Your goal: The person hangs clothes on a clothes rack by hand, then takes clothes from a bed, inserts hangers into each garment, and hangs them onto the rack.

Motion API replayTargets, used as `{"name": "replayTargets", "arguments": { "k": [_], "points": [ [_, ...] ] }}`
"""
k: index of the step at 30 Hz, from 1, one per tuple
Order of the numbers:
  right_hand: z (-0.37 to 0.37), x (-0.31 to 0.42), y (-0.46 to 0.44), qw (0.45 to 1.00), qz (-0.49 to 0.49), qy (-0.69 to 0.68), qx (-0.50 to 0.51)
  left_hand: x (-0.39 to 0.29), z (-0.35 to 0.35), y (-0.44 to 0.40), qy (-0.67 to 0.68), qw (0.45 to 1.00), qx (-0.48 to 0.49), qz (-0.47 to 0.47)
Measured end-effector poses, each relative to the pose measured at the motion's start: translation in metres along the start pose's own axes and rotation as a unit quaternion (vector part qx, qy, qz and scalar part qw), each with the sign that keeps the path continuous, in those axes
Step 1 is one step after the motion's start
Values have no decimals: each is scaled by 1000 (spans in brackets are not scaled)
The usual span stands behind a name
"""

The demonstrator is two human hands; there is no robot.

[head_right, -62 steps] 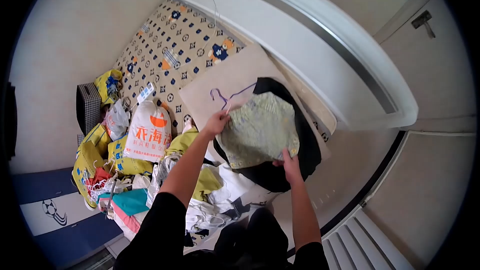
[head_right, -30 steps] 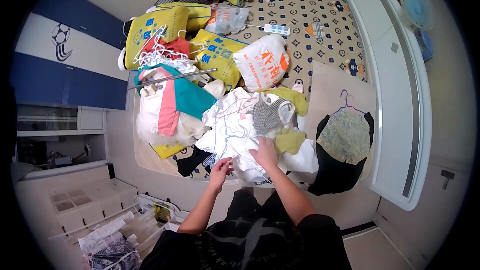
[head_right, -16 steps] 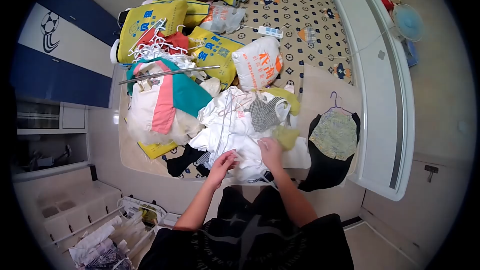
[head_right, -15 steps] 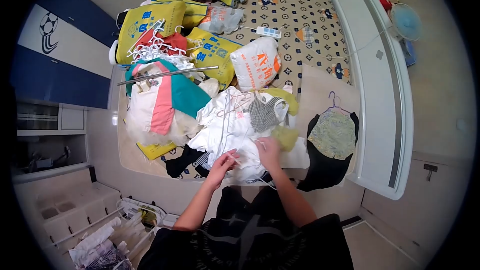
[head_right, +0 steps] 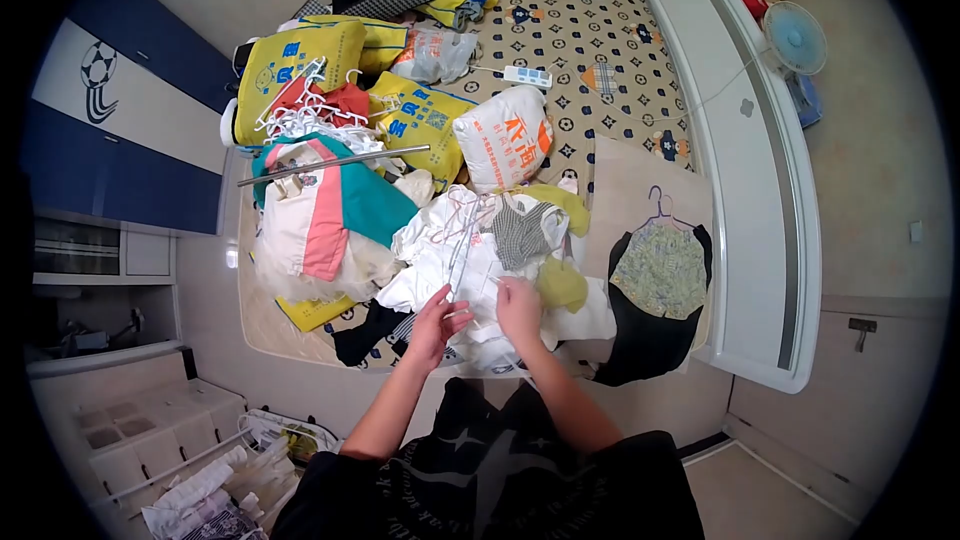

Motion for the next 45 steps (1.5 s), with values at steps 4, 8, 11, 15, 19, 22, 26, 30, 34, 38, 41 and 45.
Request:
{"name": "replayTargets", "arguments": {
  "k": [4,8,11,15,19,22,26,30,34,38,41,45],
  "points": [
    [-13,-70,-2,928,-333,-143,86,10,-7,-3,-14,1000,-1,10],
    [1,-73,-12,833,-478,-250,123,11,-8,-7,-12,1000,-9,8],
    [-8,-78,-19,913,-341,-224,13,6,-13,-2,-23,1000,-3,16],
    [12,-37,-34,985,-122,-99,-65,4,-20,4,-50,999,11,-13],
    [32,-4,-28,996,24,-4,-82,8,-24,11,-81,995,19,-59],
    [31,2,-12,998,-30,-33,-51,17,-26,9,-102,990,27,-89],
    [20,-6,4,995,-61,-81,-22,6,-39,14,-138,973,6,-186],
    [23,5,6,992,-60,-110,13,-10,-55,-5,-305,925,-31,-224],
    [27,10,-2,991,-54,-123,24,-27,-65,-7,-412,817,-90,-393],
    [27,6,-5,987,-53,-148,15,-32,-67,-10,-428,792,-44,-433],
    [24,1,-8,986,-75,-152,10,-35,-65,-14,-390,821,52,-414],
    [13,-20,-16,964,-167,-207,-14,-51,-66,-3,-425,713,75,-552]
  ]
}}
Point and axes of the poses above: each hand's wrist, its own y-axis away from the middle knuckle, its own z-axis out of the back of the hand, x = y × z, the point moved 1 cm from there along -y, towards the middle knuckle, and after that the axes turned 14 degrees about -x, right-handed, at the moved point
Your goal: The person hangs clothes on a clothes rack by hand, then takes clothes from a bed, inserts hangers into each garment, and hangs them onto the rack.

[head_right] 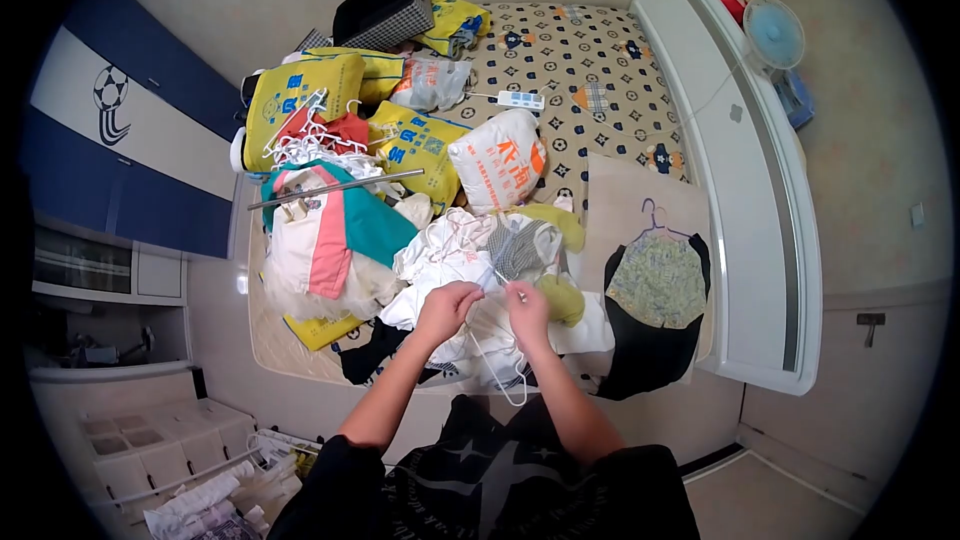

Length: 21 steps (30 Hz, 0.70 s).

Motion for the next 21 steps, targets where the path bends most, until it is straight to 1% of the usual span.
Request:
{"name": "replayTargets", "arguments": {
  "k": [1,3,4,6,7,10,13,14,16,17,20,21],
  "points": [
    [0,-3,-2,999,-26,-33,-5,-5,2,-1,-25,999,-4,-19],
    [-1,3,0,1000,-22,-4,8,-16,4,-2,-75,995,-13,-58],
    [-2,11,3,1000,-20,9,15,-19,3,-4,-127,990,1,-64],
    [-6,22,10,1000,15,21,12,-25,1,-8,-228,970,29,-74],
    [-7,24,13,999,32,28,11,-27,1,-10,-254,963,32,-82],
    [-7,22,15,998,30,52,-24,-23,0,-7,-254,960,81,-90],
    [-6,-20,1,995,-85,3,-53,3,-7,10,-231,964,63,-115],
    [-5,-27,2,998,-59,10,-32,12,-11,17,-249,957,84,-123],
    [-4,-18,4,1000,-7,25,11,18,-15,27,-283,941,124,-135],
    [-2,-13,12,997,32,62,37,21,-20,32,-292,938,150,-112],
    [-6,6,32,989,104,46,99,20,-30,38,-293,945,132,-66],
    [-12,3,37,990,99,11,100,12,-27,34,-280,939,196,-36]
  ]
}}
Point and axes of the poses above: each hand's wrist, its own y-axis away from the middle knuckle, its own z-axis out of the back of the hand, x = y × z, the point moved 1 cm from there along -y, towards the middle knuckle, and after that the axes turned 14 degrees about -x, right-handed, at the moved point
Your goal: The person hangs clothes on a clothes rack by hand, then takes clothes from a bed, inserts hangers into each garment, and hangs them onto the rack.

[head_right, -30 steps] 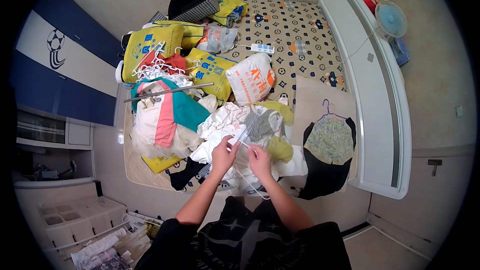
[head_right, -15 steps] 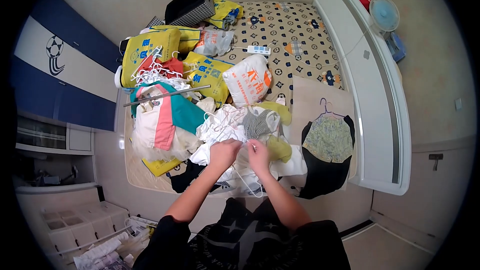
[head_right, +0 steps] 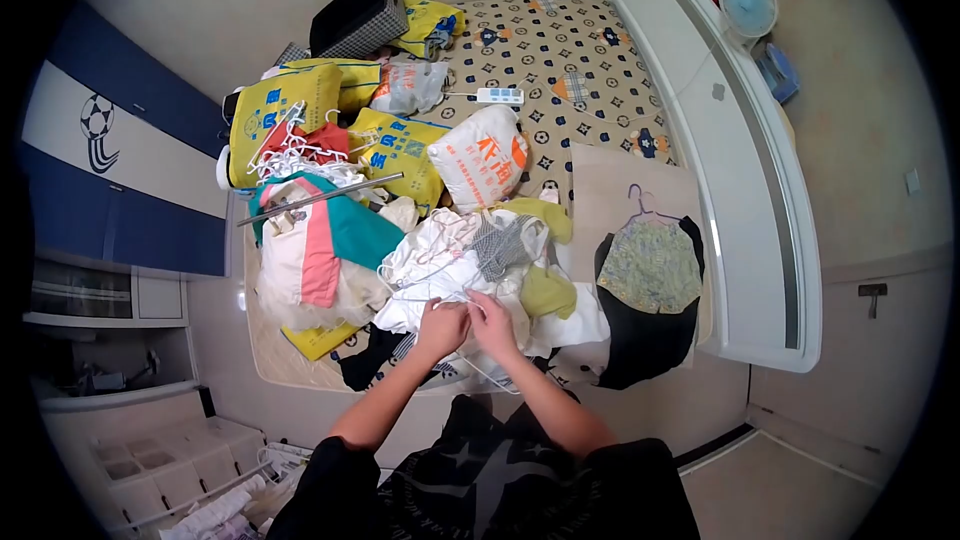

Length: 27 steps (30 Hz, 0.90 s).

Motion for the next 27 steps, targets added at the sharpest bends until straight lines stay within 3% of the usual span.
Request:
{"name": "replayTargets", "arguments": {
  "k": [1,2,4,7,8,9,10,11,12,13,14,15,16,20,23,24,25,26,27],
  "points": [
    [-3,-2,6,1000,-4,-13,-11,0,-11,6,191,979,-21,74],
    [-5,-4,10,999,-7,-26,-23,1,-27,15,373,915,-41,145],
    [-4,9,17,994,-55,-93,-1,-10,-25,23,656,686,-27,314],
    [3,13,17,961,216,137,101,-18,13,29,715,588,-28,378],
    [11,21,14,947,249,152,132,-12,10,32,728,583,-32,358],
    [19,23,2,971,114,15,209,-15,20,32,694,612,-58,375],
    [33,20,-10,953,-24,-123,277,-6,17,35,684,616,-71,384],
    [48,16,-17,893,-162,-256,333,1,12,37,674,619,-84,395],
    [59,-12,-23,897,-169,-289,289,-2,20,35,671,571,-100,463],
    [64,-37,-23,931,-207,-258,151,1,29,35,670,552,-92,487],
    [72,-58,-32,977,-177,-77,94,2,37,37,658,571,-86,482],
    [81,-71,-36,984,-68,161,25,2,42,39,646,590,-80,478],
    [89,-81,-38,920,47,386,-45,2,44,42,644,588,-84,482],
    [101,-138,-42,833,66,549,1,6,42,54,631,595,-152,474],
    [89,-149,-57,895,-158,413,50,-2,48,54,628,577,-165,496],
    [86,-145,-54,932,-141,334,7,-2,44,54,609,607,-160,485],
    [81,-127,-51,959,-120,253,-36,-8,47,54,635,594,-145,473],
    [77,-105,-51,978,-95,169,-79,-17,51,51,631,614,-137,455],
    [76,-75,-52,984,-116,115,-68,-24,55,48,627,633,-129,436]
  ]
}}
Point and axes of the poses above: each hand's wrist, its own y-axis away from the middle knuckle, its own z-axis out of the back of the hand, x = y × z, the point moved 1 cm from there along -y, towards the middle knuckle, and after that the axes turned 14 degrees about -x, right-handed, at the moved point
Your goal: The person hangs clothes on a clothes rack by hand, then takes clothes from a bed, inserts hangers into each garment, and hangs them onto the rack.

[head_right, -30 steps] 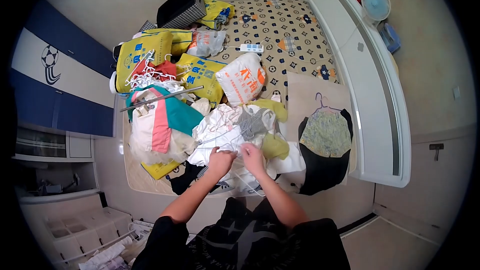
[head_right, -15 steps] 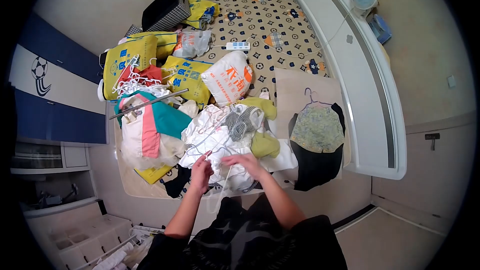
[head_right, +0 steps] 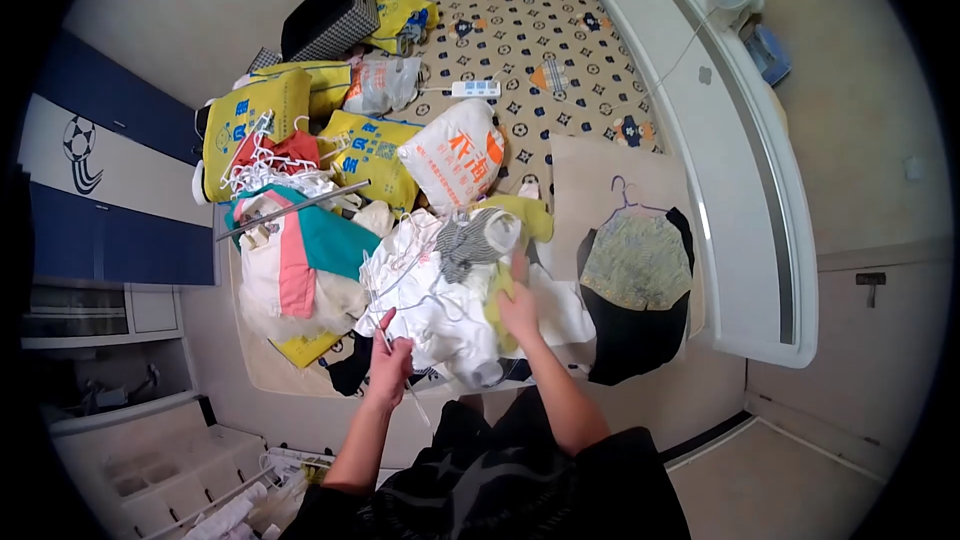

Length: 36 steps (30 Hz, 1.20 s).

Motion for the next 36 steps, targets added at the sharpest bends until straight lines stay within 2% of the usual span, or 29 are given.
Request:
{"name": "replayTargets", "arguments": {
  "k": [2,4,6,7,10,12,14,15,18,19,20,21,22,24,26,28,29,30,31,32,34,35,36],
  "points": [
    [17,62,16,993,-42,-102,44,-1,-7,0,-48,997,62,-29],
    [26,111,35,976,-32,-193,96,-15,-29,11,-56,989,103,-87],
    [33,156,50,959,0,-250,131,-16,-45,7,-80,966,146,-197],
    [37,178,57,955,25,-261,141,-25,-59,12,-38,944,153,-289],
    [55,225,58,933,84,-311,162,-59,-71,22,-106,925,88,-353],
    [68,248,45,911,125,-352,173,-83,-71,17,-79,929,88,-350],
    [84,282,40,889,261,-356,116,-118,-79,29,53,953,97,-283],
    [98,289,28,907,367,-196,70,-130,-80,29,85,955,67,-275],
    [112,289,36,906,419,-56,2,-187,-75,57,296,916,171,-208],
    [109,287,41,918,395,-42,4,-206,-69,67,311,904,208,-207],
    [104,276,41,933,351,-36,74,-222,-62,75,324,891,244,-204],
    [96,256,35,941,306,-30,144,-233,-56,77,313,897,235,-203],
    [89,240,32,942,257,-23,213,-241,-48,76,318,888,278,-180],
    [84,225,35,948,230,-71,208,-253,-33,75,281,899,283,-183],
    [83,218,42,949,232,-90,192,-252,-20,64,235,911,246,-233],
    [97,241,68,948,263,-78,164,-246,-9,55,290,914,209,-191],
    [91,231,80,933,291,-93,189,-247,-7,49,324,910,173,-189],
    [94,234,89,910,275,-26,308,-250,-5,46,357,905,137,-186],
    [96,234,89,875,251,-16,414,-262,9,60,160,822,27,-546],
    [98,234,89,827,224,-6,515,-259,13,58,101,781,-23,-615],
    [86,214,79,899,276,-51,336,-251,20,53,-5,670,-158,-725],
    [79,202,73,921,298,-73,241,-244,17,45,6,690,-206,-694],
    [75,201,68,926,315,-72,193,-241,18,40,19,698,-217,-682]
  ]
}}
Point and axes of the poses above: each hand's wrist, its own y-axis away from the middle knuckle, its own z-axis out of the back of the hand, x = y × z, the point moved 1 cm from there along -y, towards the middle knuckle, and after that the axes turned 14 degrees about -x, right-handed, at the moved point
